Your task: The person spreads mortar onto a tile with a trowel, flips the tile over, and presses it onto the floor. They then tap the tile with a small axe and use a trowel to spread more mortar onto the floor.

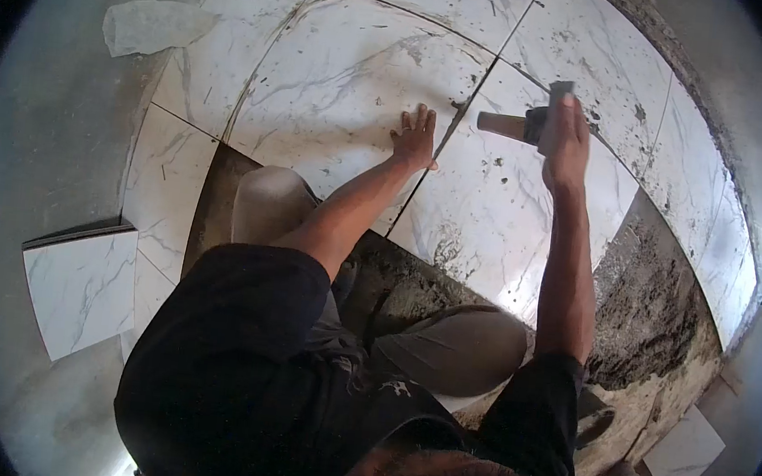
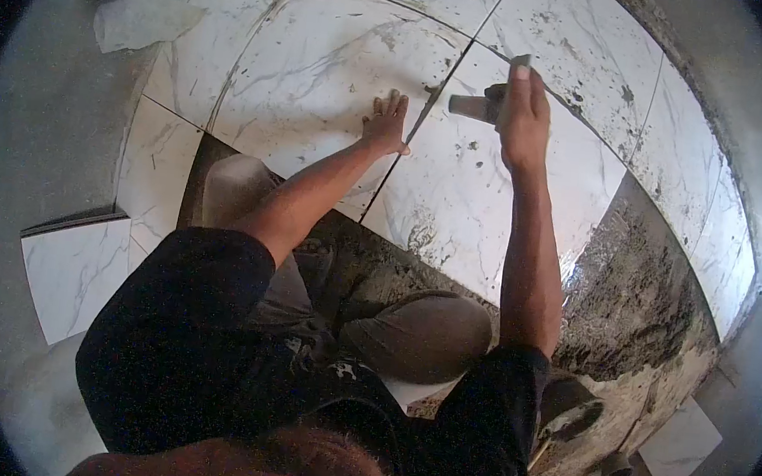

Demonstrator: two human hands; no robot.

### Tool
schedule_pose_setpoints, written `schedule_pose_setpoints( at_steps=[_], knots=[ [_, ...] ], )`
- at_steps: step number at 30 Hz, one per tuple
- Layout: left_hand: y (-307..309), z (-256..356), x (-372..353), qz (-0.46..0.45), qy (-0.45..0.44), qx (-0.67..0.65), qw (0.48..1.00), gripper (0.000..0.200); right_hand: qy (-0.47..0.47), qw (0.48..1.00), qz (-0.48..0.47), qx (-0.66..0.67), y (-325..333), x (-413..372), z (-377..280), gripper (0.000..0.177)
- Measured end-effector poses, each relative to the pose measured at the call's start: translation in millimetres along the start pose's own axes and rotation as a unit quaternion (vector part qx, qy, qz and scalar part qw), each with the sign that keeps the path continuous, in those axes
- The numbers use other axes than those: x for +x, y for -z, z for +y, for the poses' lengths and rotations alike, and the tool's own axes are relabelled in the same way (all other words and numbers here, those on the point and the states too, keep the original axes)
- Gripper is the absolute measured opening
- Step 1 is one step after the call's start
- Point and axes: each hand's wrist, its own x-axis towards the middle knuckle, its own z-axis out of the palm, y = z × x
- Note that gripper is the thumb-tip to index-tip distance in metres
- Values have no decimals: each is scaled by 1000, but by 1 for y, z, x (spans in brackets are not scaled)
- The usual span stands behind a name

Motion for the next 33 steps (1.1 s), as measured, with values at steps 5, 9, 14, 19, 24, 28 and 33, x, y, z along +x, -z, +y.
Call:
schedule_pose_setpoints(
  at_steps=[5,9,14,19,24,28,33],
  knots=[
    [-1,1,-7,6,-7,-2,1000,118,-8,996,-2,-89,-3,7,19,42],
    [-4,-2,2,11,-9,-4,1000,118,20,999,41,29,2,13,6,38],
    [0,8,20,-4,18,6,1000,114,25,998,61,4,1,35,31,38],
    [38,41,67,-2,36,-64,997,109,22,999,41,-7,-1,30,29,43],
    [57,53,91,40,95,-68,992,110,19,997,73,34,10,30,38,40],
    [63,56,100,16,117,-67,991,114,33,993,104,49,22,41,36,39],
    [66,59,100,-5,126,-81,989,115,50,992,119,9,16,47,22,40]
  ],
)
